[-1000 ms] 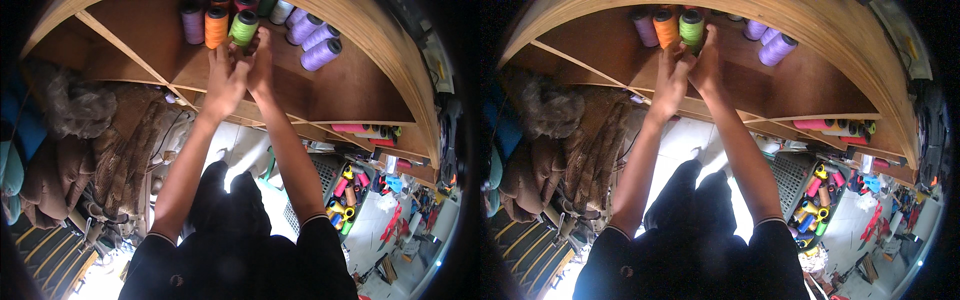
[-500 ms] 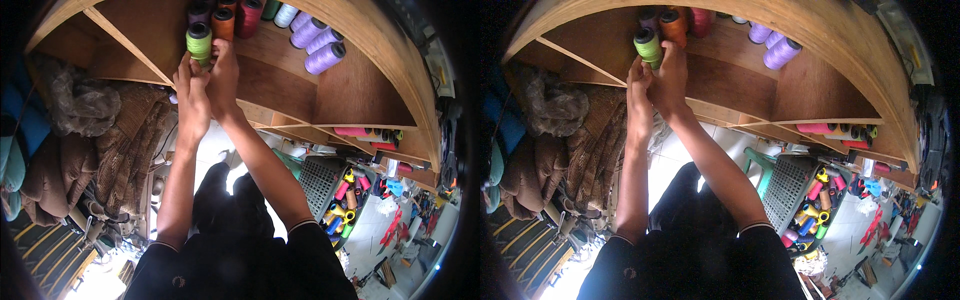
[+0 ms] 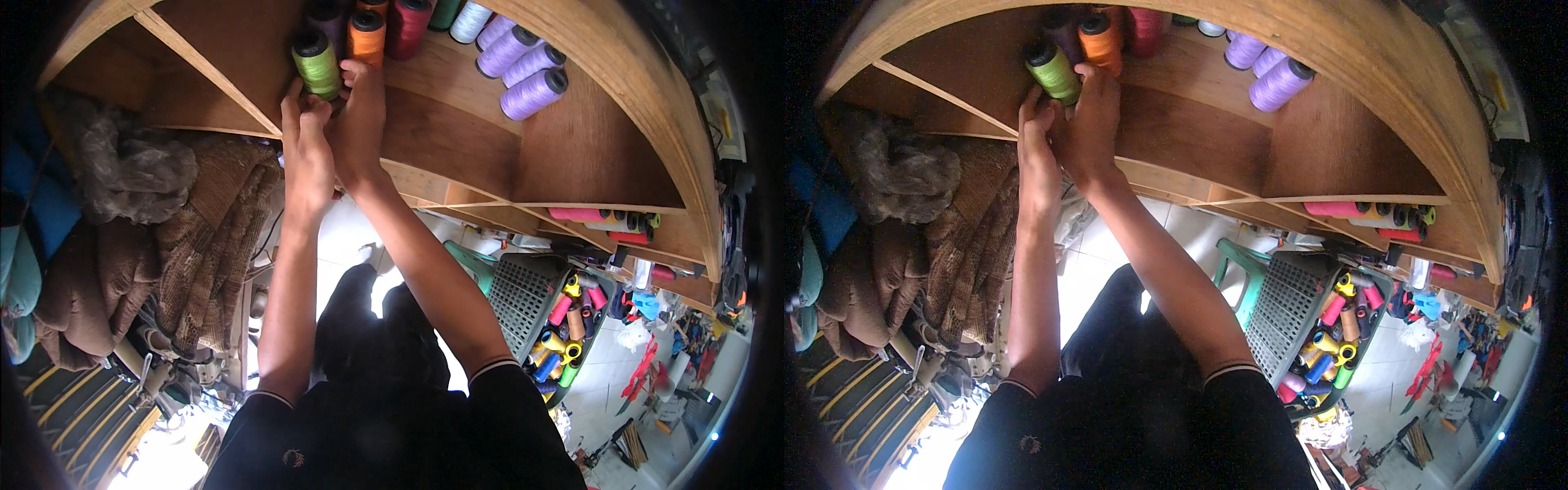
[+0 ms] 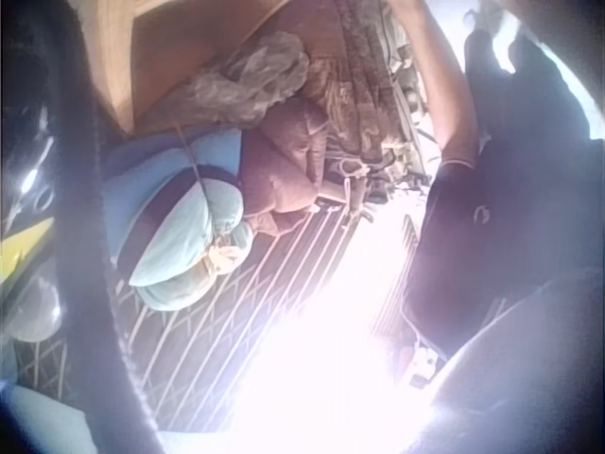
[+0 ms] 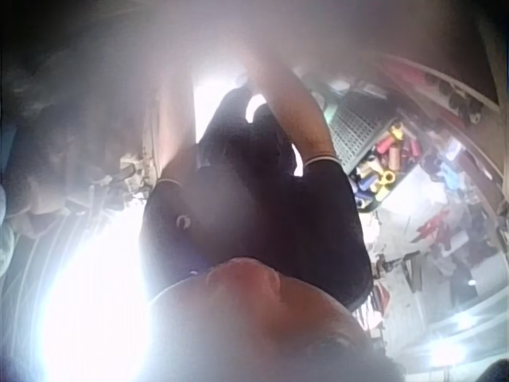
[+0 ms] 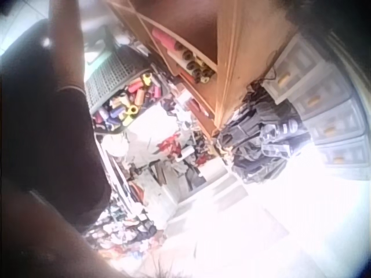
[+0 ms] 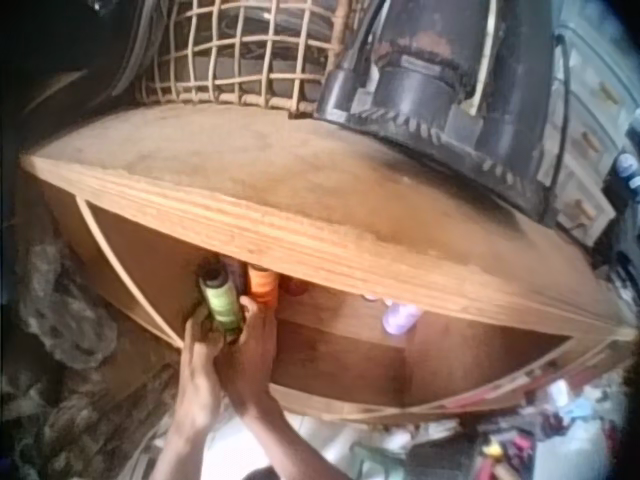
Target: The person picks up thread spools from a basket, unwinds a small amount of thread from each, and places them on a wooden shelf. The person handles spools of various colors including yellow, red, green, white, pink, purple, and blue.
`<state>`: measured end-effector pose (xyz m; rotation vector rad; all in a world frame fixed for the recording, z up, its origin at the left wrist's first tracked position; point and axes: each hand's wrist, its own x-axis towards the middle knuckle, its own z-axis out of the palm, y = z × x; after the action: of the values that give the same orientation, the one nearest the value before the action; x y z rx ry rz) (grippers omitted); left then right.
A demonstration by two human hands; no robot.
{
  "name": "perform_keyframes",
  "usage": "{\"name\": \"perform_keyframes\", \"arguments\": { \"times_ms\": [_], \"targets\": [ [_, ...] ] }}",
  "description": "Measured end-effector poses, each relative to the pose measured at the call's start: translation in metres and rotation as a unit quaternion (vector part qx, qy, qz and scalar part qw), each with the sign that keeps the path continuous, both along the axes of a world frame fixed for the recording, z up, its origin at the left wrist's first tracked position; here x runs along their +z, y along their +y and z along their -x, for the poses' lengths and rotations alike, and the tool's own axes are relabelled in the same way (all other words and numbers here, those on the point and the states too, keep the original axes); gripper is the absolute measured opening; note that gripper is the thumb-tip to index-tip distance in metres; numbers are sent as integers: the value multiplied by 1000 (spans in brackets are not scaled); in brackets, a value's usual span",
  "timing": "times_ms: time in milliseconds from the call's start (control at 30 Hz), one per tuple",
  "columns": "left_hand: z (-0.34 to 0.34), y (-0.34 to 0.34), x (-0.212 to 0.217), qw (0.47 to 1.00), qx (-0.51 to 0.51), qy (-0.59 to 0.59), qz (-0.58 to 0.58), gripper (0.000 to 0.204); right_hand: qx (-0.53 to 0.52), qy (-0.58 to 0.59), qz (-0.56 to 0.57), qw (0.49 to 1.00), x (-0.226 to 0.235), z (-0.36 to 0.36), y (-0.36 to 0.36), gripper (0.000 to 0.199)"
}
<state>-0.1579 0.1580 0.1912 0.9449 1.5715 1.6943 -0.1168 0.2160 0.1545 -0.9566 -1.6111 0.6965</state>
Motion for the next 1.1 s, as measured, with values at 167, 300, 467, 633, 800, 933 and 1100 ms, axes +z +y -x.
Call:
{"name": "perform_keyframes", "arguments": {
  "times_ms": [167, 300, 467, 633, 800, 933, 1100],
  "targets": [
    [1, 1, -4, 999, 9, 34, 19, 57, -2, -6, -17, 1000, -5, 0, 4, 44],
    [-6, 4, -1, 1000, 1, 27, -6, 57, -11, 0, -27, 1000, -8, -1, 6, 44],
    [-15, -5, 5, 999, -40, 32, -7, 56, -21, 14, 35, 999, 3, -16, -4, 46],
    [-58, 3, 16, 985, -129, 111, -32, 54, -120, 69, 4, 990, 2, -67, 0, 39],
    [-81, 78, 12, 980, -186, 64, -32, 48, -147, 129, -17, 980, -5, -93, 64, 31],
    [-82, 113, 11, 976, -203, 76, -16, 52, -95, 100, 5, 990, -12, -102, 107, 29],
    [-72, 148, -27, 958, -185, 203, 82, 76, -57, 77, 23, 995, -24, -100, 127, 27]
  ]
}}
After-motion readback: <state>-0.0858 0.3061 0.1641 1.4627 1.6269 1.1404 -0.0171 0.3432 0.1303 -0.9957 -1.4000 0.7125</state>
